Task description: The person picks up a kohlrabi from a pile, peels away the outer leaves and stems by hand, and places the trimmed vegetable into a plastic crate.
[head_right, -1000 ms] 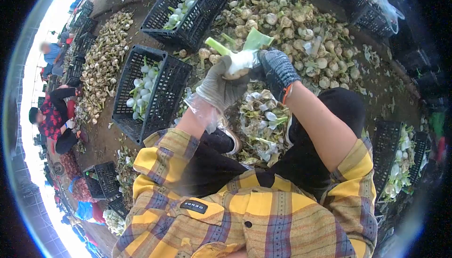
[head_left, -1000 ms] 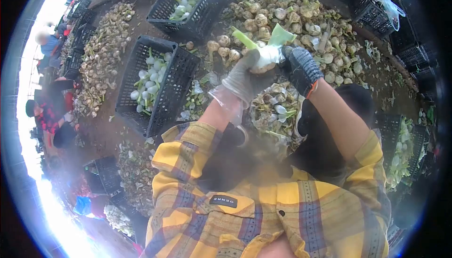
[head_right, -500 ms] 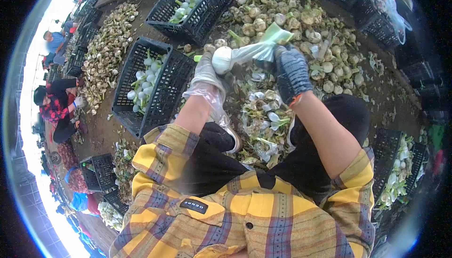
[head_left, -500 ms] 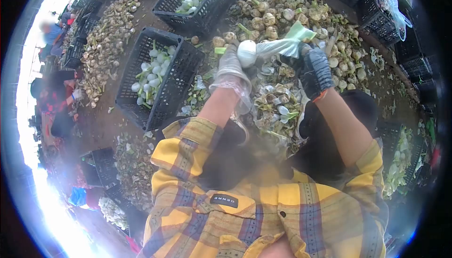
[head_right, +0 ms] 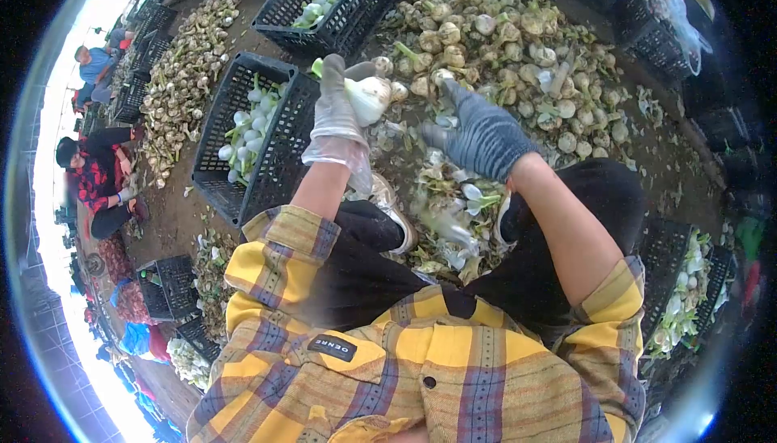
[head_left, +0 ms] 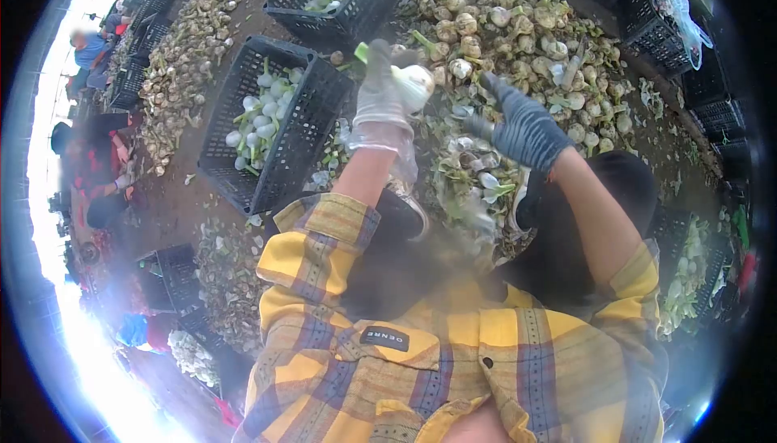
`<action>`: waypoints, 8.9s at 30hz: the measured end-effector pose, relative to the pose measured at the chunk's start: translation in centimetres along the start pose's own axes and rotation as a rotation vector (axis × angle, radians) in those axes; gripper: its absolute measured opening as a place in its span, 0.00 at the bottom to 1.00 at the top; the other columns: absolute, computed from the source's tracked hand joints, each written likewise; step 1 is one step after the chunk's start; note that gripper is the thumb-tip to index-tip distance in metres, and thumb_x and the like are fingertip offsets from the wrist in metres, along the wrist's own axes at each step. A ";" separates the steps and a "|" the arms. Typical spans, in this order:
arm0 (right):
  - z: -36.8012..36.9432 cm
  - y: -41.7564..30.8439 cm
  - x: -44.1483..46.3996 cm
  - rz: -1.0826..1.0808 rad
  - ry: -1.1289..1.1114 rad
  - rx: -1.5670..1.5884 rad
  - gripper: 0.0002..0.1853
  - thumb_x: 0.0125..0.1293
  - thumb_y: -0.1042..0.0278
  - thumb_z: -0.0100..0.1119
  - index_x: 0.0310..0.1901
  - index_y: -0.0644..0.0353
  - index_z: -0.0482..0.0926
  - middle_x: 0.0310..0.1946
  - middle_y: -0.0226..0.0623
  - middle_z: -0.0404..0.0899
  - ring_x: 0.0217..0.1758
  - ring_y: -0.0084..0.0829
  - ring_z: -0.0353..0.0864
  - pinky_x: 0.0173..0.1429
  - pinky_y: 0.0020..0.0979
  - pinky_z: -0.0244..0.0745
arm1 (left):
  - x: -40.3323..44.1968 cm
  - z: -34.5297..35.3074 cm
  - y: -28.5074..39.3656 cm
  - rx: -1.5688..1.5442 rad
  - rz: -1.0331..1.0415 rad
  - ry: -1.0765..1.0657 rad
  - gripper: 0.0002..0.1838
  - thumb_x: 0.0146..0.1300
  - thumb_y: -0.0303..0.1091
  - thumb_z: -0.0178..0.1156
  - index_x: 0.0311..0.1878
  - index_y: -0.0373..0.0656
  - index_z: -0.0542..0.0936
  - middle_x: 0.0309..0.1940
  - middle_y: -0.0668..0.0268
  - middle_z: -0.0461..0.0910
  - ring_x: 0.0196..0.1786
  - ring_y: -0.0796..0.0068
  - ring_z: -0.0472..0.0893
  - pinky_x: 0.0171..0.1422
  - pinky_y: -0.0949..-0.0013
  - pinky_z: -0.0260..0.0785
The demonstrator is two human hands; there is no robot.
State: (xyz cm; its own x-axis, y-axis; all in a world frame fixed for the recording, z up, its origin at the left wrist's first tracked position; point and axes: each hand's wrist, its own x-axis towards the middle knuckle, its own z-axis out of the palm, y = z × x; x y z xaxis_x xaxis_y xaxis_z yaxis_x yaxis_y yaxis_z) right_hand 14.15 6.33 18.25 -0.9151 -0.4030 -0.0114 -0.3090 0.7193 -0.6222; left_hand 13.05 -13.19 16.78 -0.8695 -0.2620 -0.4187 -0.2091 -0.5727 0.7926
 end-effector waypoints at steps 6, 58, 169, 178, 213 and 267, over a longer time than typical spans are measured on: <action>-1.2 -2.1 2.1 0.532 -0.327 0.761 0.25 0.59 0.52 0.59 0.49 0.66 0.72 0.33 0.36 0.76 0.31 0.23 0.76 0.35 0.26 0.77 | -0.4 -0.3 -2.1 0.524 0.322 -0.454 0.26 0.61 0.40 0.57 0.56 0.31 0.65 0.42 0.60 0.78 0.41 0.72 0.79 0.42 0.71 0.73; -0.3 -1.3 1.4 0.337 -0.113 0.992 0.13 0.57 0.65 0.59 0.39 0.64 0.75 0.29 0.35 0.77 0.30 0.25 0.77 0.33 0.25 0.73 | -2.5 1.3 -1.7 0.171 0.038 -0.160 0.16 0.59 0.45 0.60 0.41 0.42 0.75 0.31 0.66 0.76 0.30 0.75 0.78 0.32 0.71 0.73; 2.5 -0.4 -2.9 -0.214 -0.574 -0.206 0.15 0.55 0.61 0.54 0.41 0.61 0.76 0.34 0.48 0.79 0.40 0.47 0.78 0.45 0.42 0.72 | 5.9 0.5 10.7 -0.528 -0.086 -0.099 0.23 0.65 0.51 0.46 0.54 0.43 0.67 0.46 0.61 0.74 0.47 0.68 0.75 0.53 0.65 0.71; 5.1 4.3 3.1 -0.011 -0.785 -0.356 0.20 0.57 0.58 0.52 0.48 0.60 0.75 0.46 0.49 0.76 0.49 0.47 0.76 0.53 0.41 0.70 | -0.6 2.7 7.4 -0.234 -0.174 0.036 0.19 0.64 0.47 0.48 0.47 0.42 0.70 0.39 0.59 0.77 0.42 0.63 0.79 0.45 0.66 0.76; 15.2 9.8 4.4 0.169 -0.700 -0.235 0.20 0.56 0.54 0.54 0.47 0.57 0.75 0.38 0.46 0.77 0.41 0.45 0.78 0.46 0.42 0.73 | 1.0 1.5 2.0 -0.102 -0.485 0.019 0.16 0.62 0.44 0.54 0.45 0.42 0.73 0.36 0.62 0.78 0.36 0.67 0.80 0.35 0.69 0.77; 4.8 -3.4 2.4 0.284 0.169 0.763 0.14 0.61 0.66 0.56 0.40 0.71 0.76 0.29 0.41 0.80 0.31 0.24 0.75 0.38 0.28 0.70 | -0.3 -0.2 -2.4 0.305 0.252 -0.148 0.21 0.64 0.55 0.49 0.43 0.46 0.74 0.26 0.72 0.69 0.26 0.82 0.68 0.27 0.76 0.63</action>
State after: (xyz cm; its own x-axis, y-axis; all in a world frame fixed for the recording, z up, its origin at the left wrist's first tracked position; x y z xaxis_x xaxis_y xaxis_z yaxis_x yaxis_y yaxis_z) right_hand 14.29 0.23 16.54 -0.9771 -0.1301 -0.1682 0.1444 0.1746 -0.9740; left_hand 13.91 -11.90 14.89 -0.9606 -0.2372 -0.1446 -0.0854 -0.2430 0.9663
